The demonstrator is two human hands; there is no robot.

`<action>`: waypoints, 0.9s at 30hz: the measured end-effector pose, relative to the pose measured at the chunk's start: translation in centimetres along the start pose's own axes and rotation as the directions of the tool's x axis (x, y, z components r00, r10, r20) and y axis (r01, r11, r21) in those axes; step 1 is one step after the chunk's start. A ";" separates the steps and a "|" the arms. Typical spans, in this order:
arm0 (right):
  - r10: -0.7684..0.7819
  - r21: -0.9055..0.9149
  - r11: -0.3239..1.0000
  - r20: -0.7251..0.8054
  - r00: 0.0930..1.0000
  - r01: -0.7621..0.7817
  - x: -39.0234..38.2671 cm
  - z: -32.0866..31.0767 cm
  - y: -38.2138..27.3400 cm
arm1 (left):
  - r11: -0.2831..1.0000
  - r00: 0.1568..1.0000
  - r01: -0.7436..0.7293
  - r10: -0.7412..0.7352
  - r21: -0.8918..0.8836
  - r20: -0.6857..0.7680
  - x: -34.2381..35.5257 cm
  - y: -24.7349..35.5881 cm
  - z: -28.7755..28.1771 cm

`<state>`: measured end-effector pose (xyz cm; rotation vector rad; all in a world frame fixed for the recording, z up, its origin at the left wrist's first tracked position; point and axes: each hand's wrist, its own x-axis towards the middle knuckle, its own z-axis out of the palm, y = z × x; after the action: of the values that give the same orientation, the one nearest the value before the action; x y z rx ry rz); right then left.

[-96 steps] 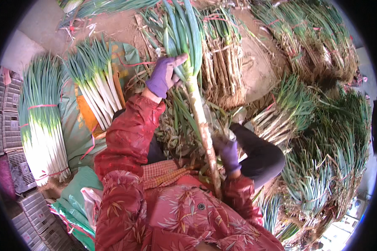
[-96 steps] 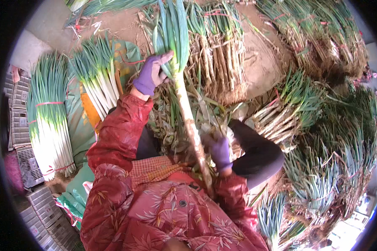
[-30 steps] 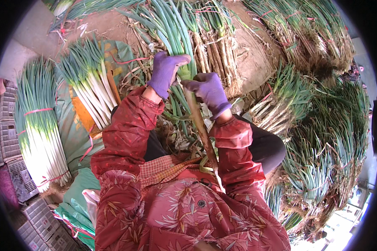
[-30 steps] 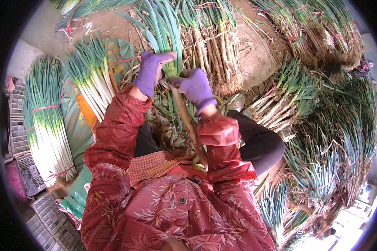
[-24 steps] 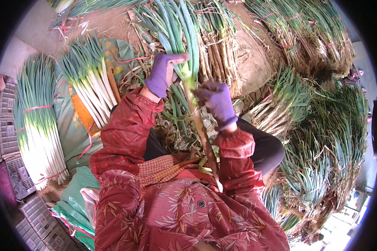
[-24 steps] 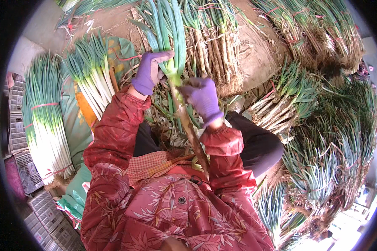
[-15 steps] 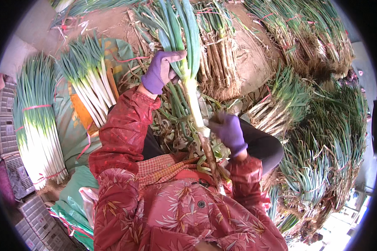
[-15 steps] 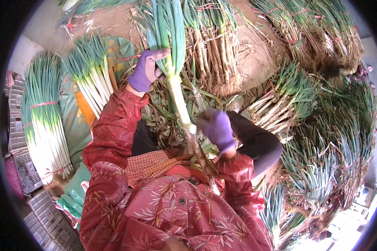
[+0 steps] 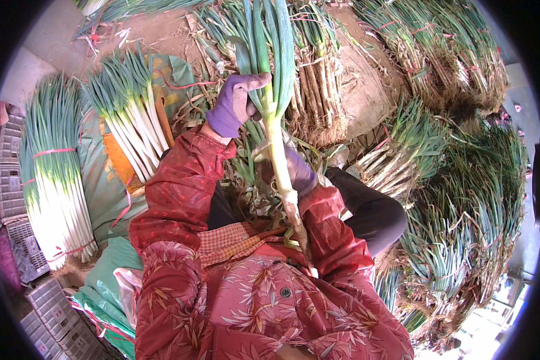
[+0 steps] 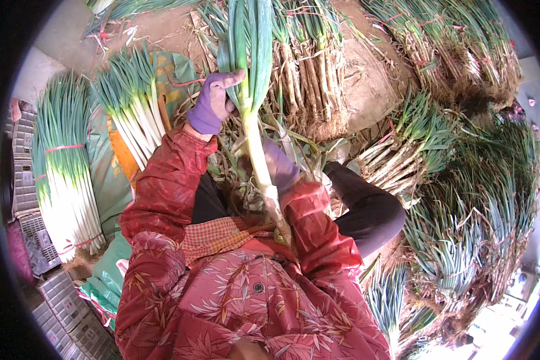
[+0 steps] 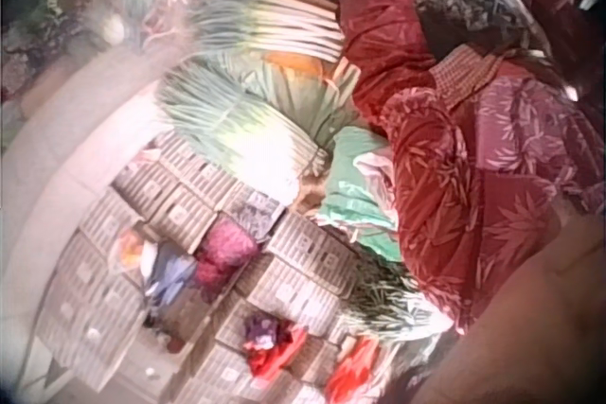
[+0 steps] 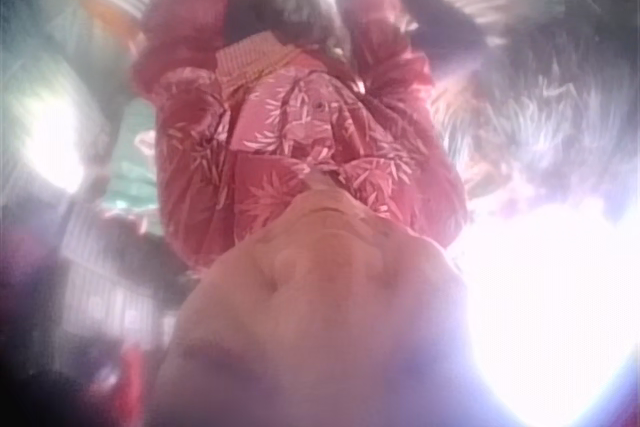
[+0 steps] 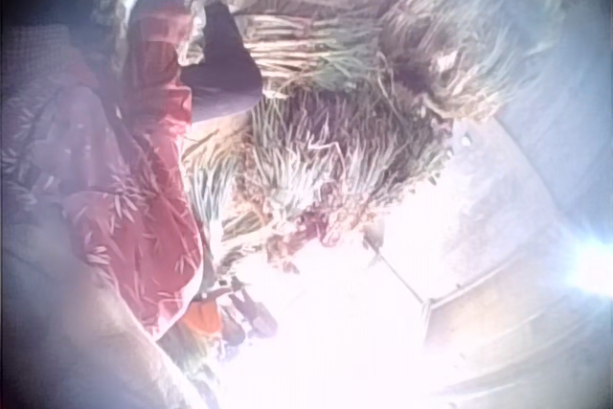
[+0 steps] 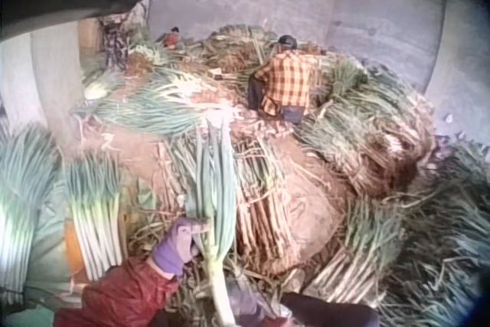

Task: The person sits on the floor and repeatedly cleans green onions by hand, peeling off outer layers and removing roots. The cleaned onions are placed aside while the person continues processing additional stalks from a large pile.

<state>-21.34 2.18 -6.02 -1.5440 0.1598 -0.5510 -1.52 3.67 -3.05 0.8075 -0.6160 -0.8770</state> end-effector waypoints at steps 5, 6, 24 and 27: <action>0.616 -0.043 0.785 0.156 0.772 -0.618 -11.3 -2.0 1.3 | 0.966 0.968 0.248 -0.250 -0.077 -0.023 1.0 2.1 0.0; 0.650 -0.357 0.738 0.151 0.745 -0.572 -13.1 -2.8 1.0 | 0.964 0.964 0.265 -0.265 -0.024 -0.021 1.2 2.5 -0.3; 0.506 -0.830 0.537 0.462 0.729 0.154 -10.7 -1.3 -11.4 | 0.976 0.971 0.209 -0.214 -0.059 -0.106 2.4 4.0 -1.2; 0.385 -0.780 0.617 0.189 0.903 -0.100 -8.6 -2.4 -12.8 | 0.933 0.932 0.359 -0.360 0.019 0.047 1.8 6.0 -2.0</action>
<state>-32.87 4.53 4.20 -2.3754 0.3669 0.0633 3.40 5.17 0.97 0.9264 -0.5227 -1.2324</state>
